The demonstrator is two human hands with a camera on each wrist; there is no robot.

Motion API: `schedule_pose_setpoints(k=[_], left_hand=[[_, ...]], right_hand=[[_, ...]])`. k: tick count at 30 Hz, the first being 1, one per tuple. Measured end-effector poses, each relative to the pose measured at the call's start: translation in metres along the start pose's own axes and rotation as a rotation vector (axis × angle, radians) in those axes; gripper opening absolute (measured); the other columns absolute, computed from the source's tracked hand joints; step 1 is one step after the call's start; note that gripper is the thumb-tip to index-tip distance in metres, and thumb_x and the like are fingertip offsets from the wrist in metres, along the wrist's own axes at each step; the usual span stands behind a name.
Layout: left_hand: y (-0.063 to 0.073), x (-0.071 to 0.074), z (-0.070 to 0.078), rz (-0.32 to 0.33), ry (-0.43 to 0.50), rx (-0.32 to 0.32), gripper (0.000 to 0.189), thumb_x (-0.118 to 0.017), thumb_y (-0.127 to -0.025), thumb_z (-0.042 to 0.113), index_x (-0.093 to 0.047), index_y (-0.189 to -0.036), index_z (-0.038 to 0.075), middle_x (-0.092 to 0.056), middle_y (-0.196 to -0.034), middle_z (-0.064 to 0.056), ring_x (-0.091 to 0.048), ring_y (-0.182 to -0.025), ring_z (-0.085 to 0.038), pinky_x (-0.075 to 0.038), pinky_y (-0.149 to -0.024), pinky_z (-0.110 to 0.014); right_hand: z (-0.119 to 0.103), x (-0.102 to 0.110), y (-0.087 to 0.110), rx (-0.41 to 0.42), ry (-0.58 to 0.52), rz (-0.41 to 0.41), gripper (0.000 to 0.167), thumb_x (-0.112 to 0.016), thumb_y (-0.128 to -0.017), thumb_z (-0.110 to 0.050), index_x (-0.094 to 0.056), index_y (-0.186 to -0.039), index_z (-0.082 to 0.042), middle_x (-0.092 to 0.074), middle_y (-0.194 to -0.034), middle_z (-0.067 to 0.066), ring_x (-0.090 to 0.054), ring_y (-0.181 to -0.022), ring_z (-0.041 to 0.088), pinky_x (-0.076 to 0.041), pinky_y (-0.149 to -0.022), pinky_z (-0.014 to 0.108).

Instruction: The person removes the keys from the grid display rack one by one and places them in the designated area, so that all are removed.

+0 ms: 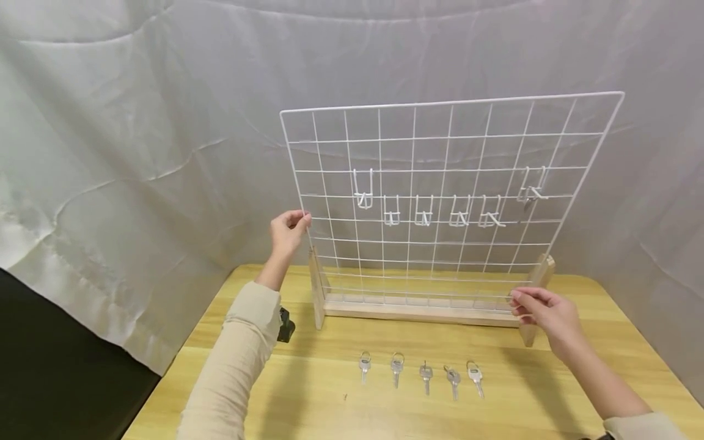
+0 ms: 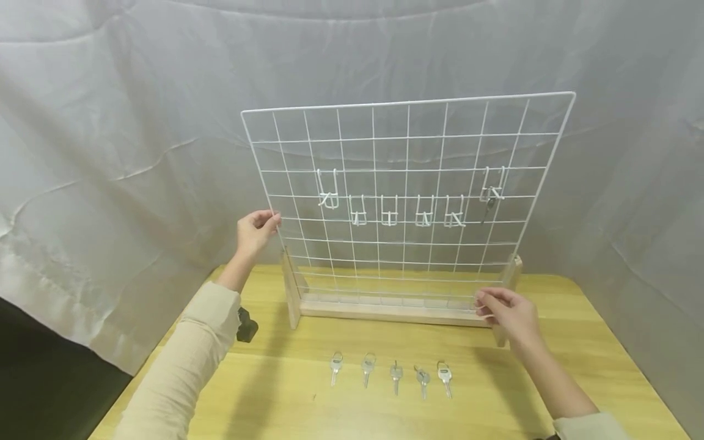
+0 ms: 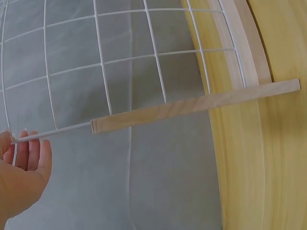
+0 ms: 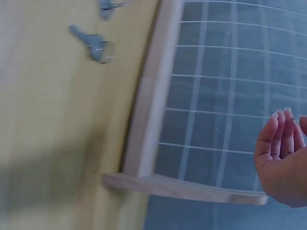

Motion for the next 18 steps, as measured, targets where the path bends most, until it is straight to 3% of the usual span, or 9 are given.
schedule_pose_setpoints(k=[6,12,18], left_hand=[[-0.001,-0.001,0.0,-0.034,0.022,-0.026,0.018,-0.062,-0.085,0.001,-0.064,-0.098,-0.012,-0.067,-0.094,-0.027,-0.054,-0.06,0.005,-0.048,-0.058,-0.006],[-0.001,0.001,-0.004,-0.031,0.023,-0.023,0.018,-0.062,-0.086,0.002,-0.065,-0.098,-0.011,-0.067,-0.091,-0.026,-0.056,-0.062,-0.001,-0.049,-0.058,-0.007],[-0.001,0.002,-0.005,-0.051,0.019,0.001,0.02,-0.062,-0.087,0.005,-0.064,-0.099,-0.011,-0.067,-0.088,-0.02,-0.059,-0.066,-0.009,-0.051,-0.059,-0.009]], right_hand=[[-0.039,-0.008,-0.001,0.059,-0.208,-0.01,0.015,-0.059,-0.089,-0.004,-0.071,-0.088,-0.014,-0.072,-0.077,-0.005,-0.067,-0.069,0.006,-0.056,-0.061,0.018],[-0.068,-0.012,-0.005,0.122,-0.249,0.023,0.014,-0.06,-0.088,-0.001,-0.071,-0.089,-0.01,-0.072,-0.079,-0.003,-0.068,-0.072,0.006,-0.056,-0.066,0.017],[-0.097,-0.014,-0.014,0.15,-0.341,0.112,0.009,-0.065,-0.083,-0.001,-0.071,-0.085,-0.008,-0.073,-0.076,-0.001,-0.069,-0.069,0.006,-0.056,-0.064,0.017]])
Point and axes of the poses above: each hand's wrist, its own y-axis away from the middle knuckle, its own x-axis out of the back of the hand, z = x × y, the point moved 2 cm from there along -y, towards the middle knuckle
